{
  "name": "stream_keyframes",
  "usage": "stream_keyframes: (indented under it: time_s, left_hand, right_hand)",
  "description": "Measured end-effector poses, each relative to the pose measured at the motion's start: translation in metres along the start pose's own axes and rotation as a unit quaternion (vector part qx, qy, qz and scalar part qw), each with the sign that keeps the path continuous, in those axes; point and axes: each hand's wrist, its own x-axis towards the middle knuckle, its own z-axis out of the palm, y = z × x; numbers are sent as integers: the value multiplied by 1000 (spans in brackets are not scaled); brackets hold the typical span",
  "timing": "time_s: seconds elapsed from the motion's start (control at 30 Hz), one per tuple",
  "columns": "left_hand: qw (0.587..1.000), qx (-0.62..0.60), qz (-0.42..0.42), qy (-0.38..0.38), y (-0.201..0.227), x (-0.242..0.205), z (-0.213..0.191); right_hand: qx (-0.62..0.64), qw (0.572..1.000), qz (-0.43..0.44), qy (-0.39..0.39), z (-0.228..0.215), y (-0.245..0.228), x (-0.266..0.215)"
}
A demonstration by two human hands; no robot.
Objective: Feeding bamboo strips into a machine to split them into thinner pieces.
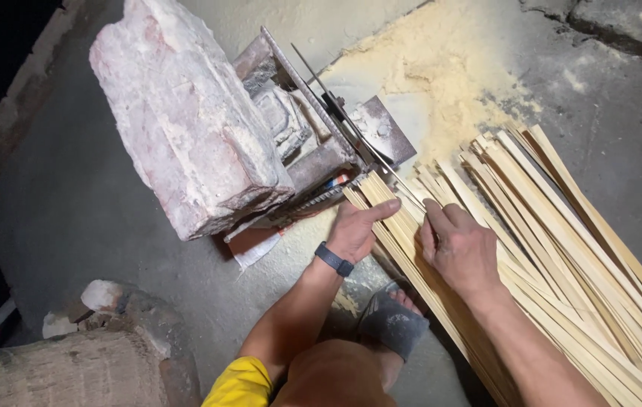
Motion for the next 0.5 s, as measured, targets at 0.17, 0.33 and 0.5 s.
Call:
stream_keyframes:
  time_s: [0.17, 0.33, 0.5]
  left_hand:
    - [998, 45, -23, 44, 1, -3, 4]
    - [999, -27, 0, 24, -7, 0, 6]
    - [998, -62, -14, 0, -11, 7, 0]
  right_hand:
    - [2, 1000, -21, 20, 12, -13, 15]
    - [8, 1000, -5, -8, 2, -15, 14]
    - [-88, 994, -40, 49, -34, 5, -19]
